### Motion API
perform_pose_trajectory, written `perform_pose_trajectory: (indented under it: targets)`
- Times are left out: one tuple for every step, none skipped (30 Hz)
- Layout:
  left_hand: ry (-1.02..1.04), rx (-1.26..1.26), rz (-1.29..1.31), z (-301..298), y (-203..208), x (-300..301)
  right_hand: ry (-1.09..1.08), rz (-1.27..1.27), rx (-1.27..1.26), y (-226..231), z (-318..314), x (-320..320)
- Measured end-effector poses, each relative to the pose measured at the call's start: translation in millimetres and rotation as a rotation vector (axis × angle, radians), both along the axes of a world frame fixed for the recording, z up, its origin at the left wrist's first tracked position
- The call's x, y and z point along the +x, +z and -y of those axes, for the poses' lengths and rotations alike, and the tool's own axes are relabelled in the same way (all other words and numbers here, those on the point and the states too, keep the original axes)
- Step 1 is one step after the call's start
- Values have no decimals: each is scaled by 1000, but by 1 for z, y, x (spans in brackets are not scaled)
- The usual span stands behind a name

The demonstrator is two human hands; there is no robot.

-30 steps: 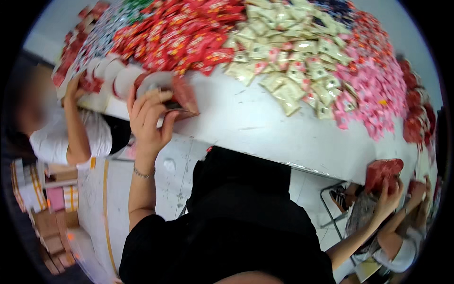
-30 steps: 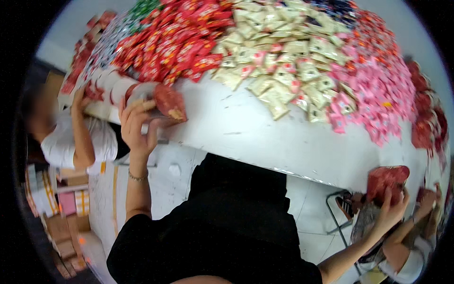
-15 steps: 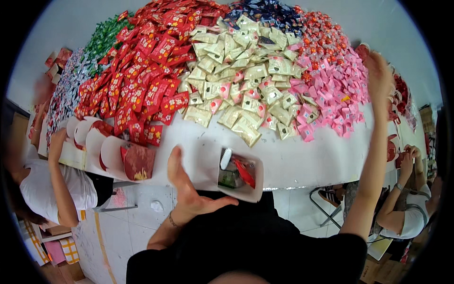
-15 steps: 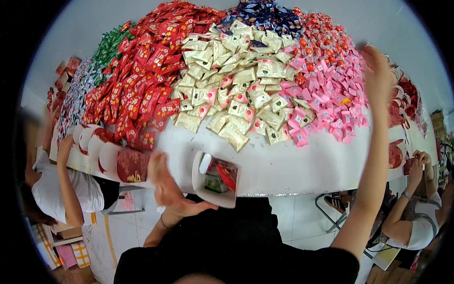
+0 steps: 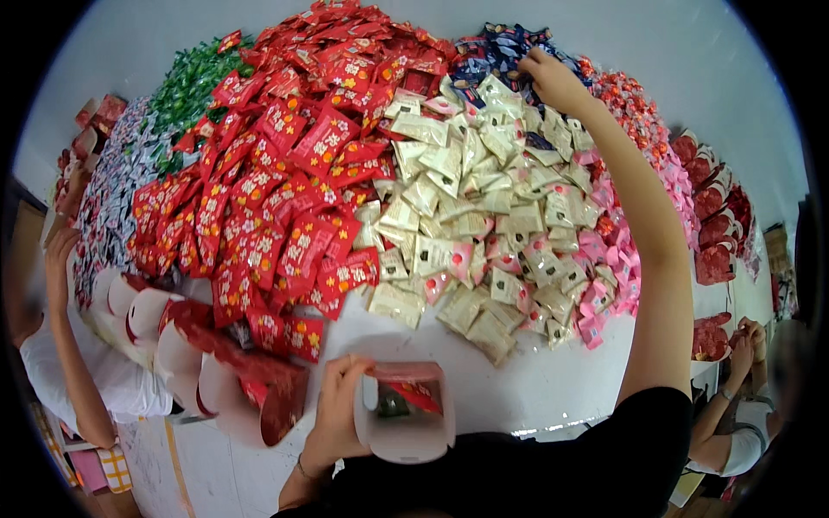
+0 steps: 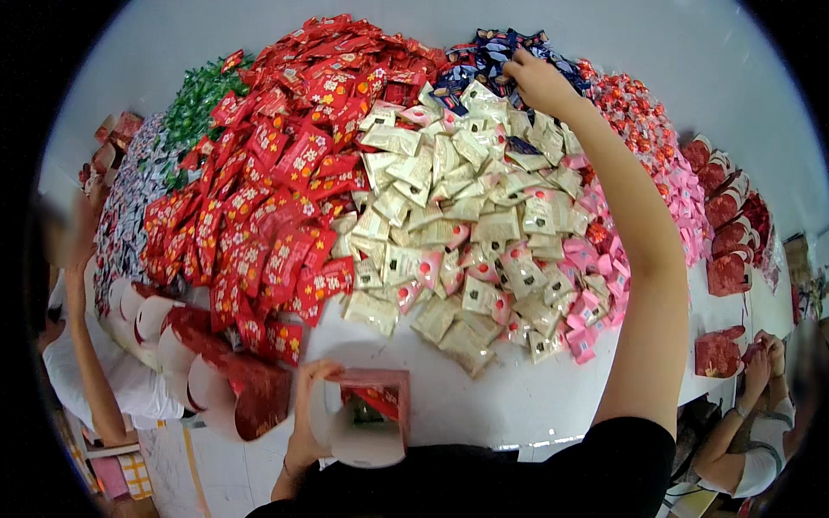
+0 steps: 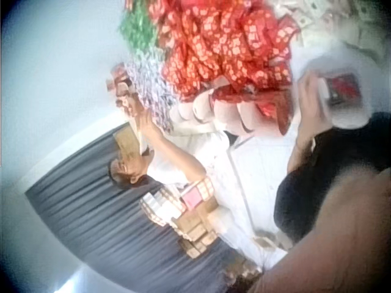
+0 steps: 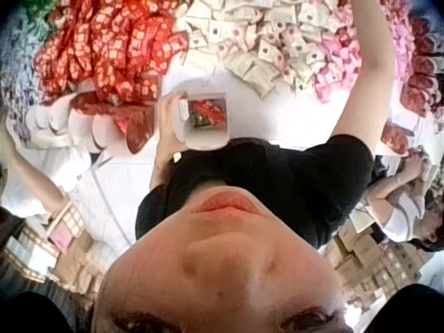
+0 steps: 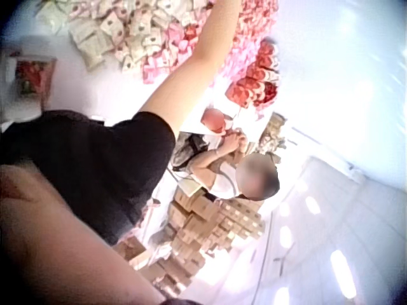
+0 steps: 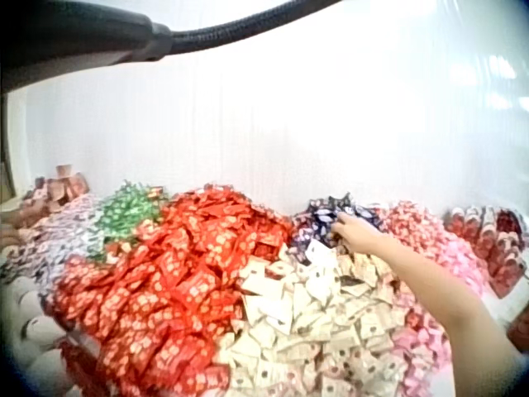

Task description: The person places small wrapped candies into heart-shaped boxes and ties them with red ribbons. The person works at a table with piles of candies and ribbons, assembling the boxes one at a time.

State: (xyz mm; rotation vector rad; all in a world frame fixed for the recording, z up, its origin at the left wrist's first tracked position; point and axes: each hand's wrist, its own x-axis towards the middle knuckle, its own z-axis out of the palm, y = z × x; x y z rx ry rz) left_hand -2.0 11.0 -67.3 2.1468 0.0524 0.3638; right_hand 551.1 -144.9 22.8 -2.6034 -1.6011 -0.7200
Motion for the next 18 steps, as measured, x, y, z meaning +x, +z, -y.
perform_pose_trajectory:
  targets:
    - [-20,15,-21,-2,0,4,75,39,76,8,-11,6]
    - [-38,27,-59,-3,-1,7,70,61,130,14,-23,11]
    - [-45,63,-74,-2,-2,9,17,1,125,17,-46,18]
    - [-45,44,-66,-3,-2,11,45,-25,149,18,-74,25]
    - [-56,38,-81,-2,-2,11,-17,-37,54,15,-102,32]
    - [-57,28,-65,-3,-2,10,47,-14,-2,11,-127,40]
    - [-50,12,-63,-3,-1,9,-36,-22,-113,5,-145,48]
    - [-52,20,-92,-3,-1,7,-76,-24,-207,-2,-160,56]
    - [-49,24,-95,-4,-1,5,-119,-28,-301,-9,-169,62]
    - [-40,22,-116,-4,-1,3,-99,-27,-214,-16,-175,69]
    - [-39,-30,-129,-5,-2,2,-84,-26,-134,-22,-178,74]
    - [-26,-32,-123,-4,-3,1,-139,-23,-75,-26,-177,80]
    - [-9,-34,-126,-4,-5,1,-184,42,-95,-27,-176,86]
    - [-7,-22,-116,-4,-7,0,-87,27,88,-27,-170,92]
    - [4,-51,-124,-3,-9,0,-94,-126,341,-24,-164,97]
    - [2,-65,-127,-2,-10,0,-109,-280,584,-20,-159,102]
    - [5,-75,-101,-2,-12,-1,-36,-825,916,-12,-146,108]
    - [19,-78,-127,-1,-13,-2,49,-1381,1231,-3,-123,115]
